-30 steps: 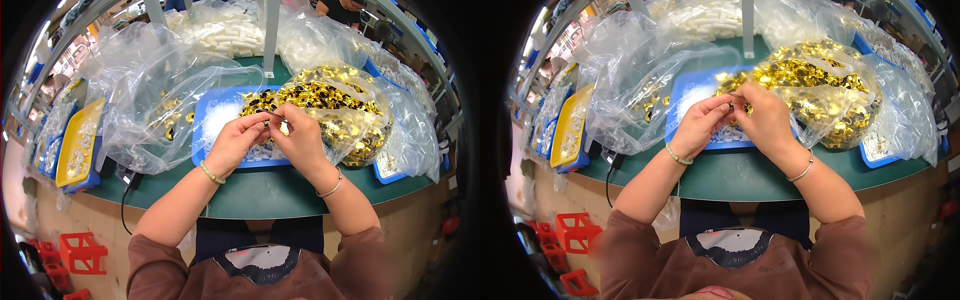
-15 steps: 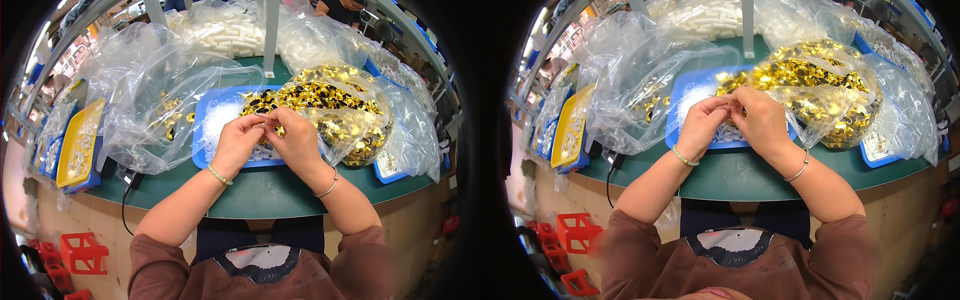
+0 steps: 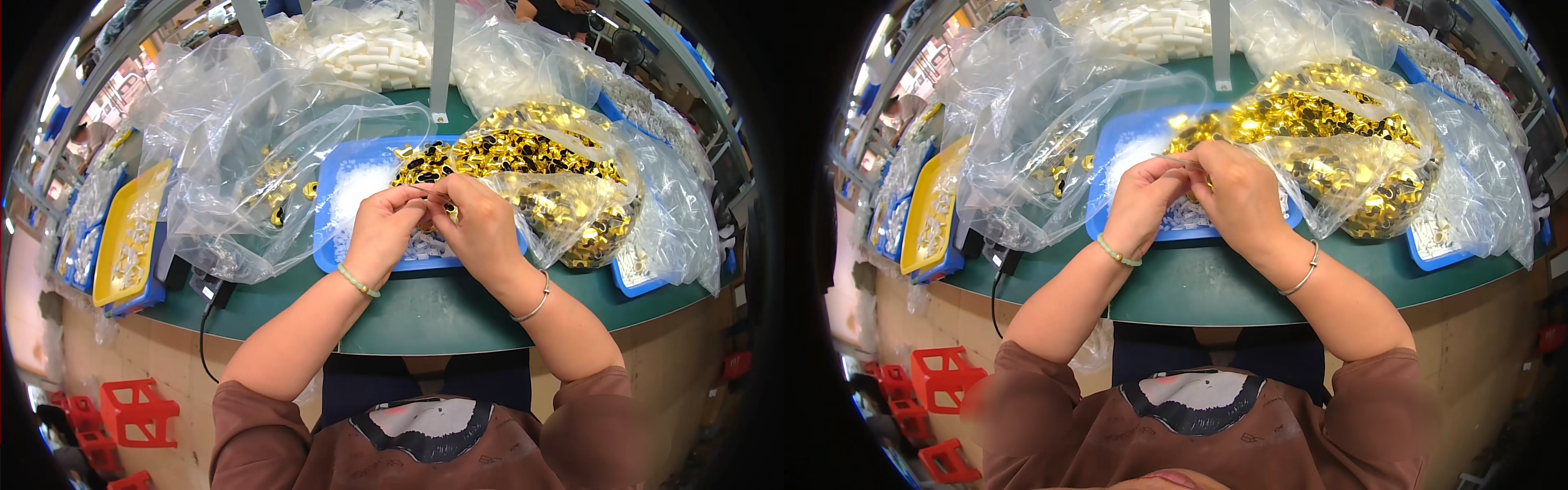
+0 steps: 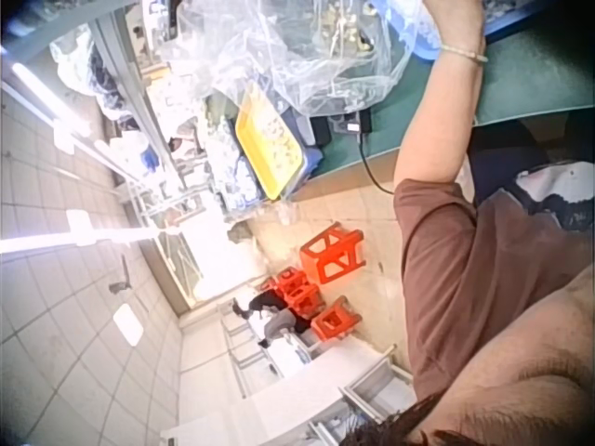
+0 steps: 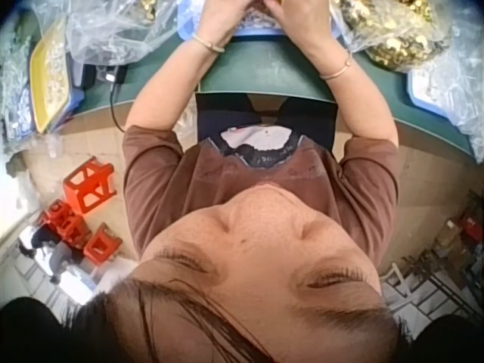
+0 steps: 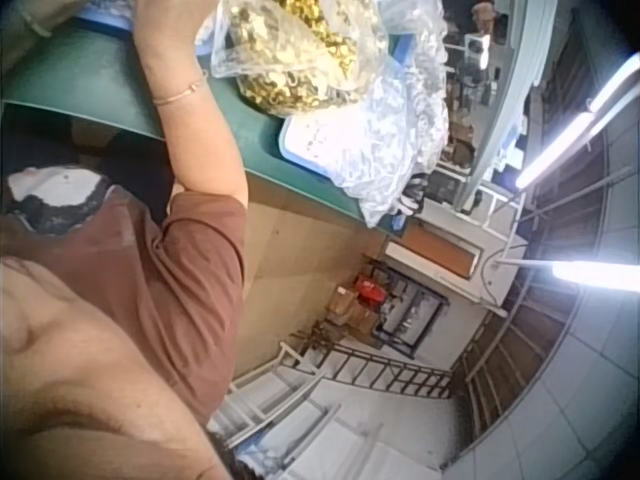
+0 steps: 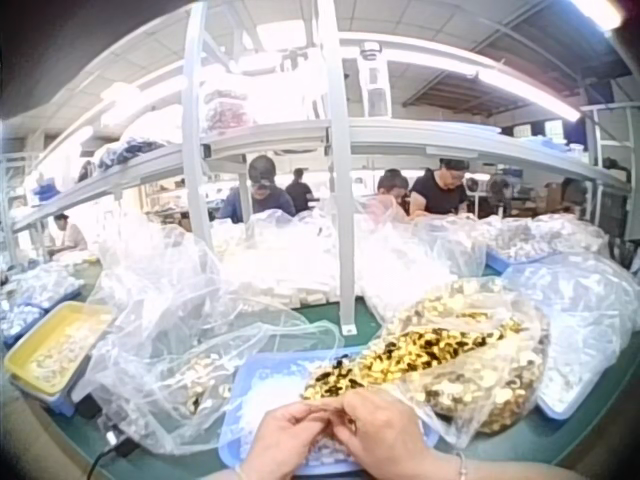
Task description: The person uses tweezers to pick up small black and gold components from a blue tray and carefully places them into white cylindrical holders. The person repeats this process continuously, handling one component at a time and placing it into a holder before picking up the next one.
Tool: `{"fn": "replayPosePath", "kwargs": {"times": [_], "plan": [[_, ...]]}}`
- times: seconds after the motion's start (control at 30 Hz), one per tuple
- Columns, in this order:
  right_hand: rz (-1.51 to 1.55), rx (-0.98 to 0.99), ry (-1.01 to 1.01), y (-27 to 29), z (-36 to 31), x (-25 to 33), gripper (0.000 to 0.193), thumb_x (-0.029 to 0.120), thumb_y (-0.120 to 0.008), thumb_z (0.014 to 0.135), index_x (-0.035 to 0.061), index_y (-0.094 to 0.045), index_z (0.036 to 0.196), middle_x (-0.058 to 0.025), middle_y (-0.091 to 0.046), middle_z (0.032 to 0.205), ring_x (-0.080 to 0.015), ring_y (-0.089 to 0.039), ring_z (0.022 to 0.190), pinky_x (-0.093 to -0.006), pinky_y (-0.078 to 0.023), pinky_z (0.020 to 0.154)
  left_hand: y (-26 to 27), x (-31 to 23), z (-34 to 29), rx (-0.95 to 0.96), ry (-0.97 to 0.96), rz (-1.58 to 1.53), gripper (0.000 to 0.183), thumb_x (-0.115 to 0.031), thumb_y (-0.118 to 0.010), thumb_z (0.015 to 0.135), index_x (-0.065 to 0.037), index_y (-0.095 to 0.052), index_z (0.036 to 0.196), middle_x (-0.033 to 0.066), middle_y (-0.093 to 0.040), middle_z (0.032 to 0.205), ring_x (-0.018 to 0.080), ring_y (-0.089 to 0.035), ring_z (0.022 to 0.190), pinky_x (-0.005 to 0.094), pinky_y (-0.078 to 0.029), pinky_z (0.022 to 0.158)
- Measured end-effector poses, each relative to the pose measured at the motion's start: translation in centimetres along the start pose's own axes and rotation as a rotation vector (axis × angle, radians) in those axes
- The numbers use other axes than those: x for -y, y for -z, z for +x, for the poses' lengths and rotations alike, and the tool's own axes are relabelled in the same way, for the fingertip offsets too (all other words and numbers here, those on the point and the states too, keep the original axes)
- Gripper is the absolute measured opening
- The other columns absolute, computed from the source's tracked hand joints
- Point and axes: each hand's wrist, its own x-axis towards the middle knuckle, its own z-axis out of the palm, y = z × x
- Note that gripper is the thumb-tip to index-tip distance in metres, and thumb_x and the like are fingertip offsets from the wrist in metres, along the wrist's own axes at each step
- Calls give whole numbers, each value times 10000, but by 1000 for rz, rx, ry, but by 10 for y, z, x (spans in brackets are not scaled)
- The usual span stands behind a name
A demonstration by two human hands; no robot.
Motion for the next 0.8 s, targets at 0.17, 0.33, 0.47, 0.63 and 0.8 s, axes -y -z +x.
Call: {"fn": "replayPosePath", "kwargs": {"times": [0.17,0.33,0.47,0.63,0.8], "plan": [[30,57,-44,1,-2,-1,181,6,-703,728,52,-593,864,-107,-616,779,-292,-614,711,-378,-484,607,-3,-6,-1,-1,62,-38,256,-5,-507,921,58,-666,1112,104,-683,1055,144,-640,962,271,-504,904],[94,20,-114,3,-1,0,168,4,-689,735,41,-600,873,-119,-623,791,-307,-623,718,-385,-493,621,-1,-5,0,65,53,-54,284,-28,-475,945,60,-643,1156,116,-666,1120,153,-631,1025,284,-495,941],[166,-2,-180,1,1,-2,150,-3,-670,754,37,-612,886,-112,-634,794,-278,-618,676,-357,-487,596,2,-1,0,52,65,-181,302,-49,-466,954,58,-618,1190,112,-657,1134,160,-634,1034,288,-500,938],[212,33,-298,4,2,0,130,4,-654,763,42,-615,882,-107,-625,781,-255,-618,672,-335,-476,578,-1,-1,0,55,48,-168,316,-75,-472,952,43,-611,1210,96,-662,1101,151,-649,996,283,-516,901],[179,18,-215,2,3,-1,133,6,-656,753,48,-622,875,-96,-622,777,-254,-617,679,-335,-479,585,0,-4,-2,71,31,-195,303,-63,-466,954,45,-624,1189,90,-665,1095,137,-646,982,276,-516,901]]}}
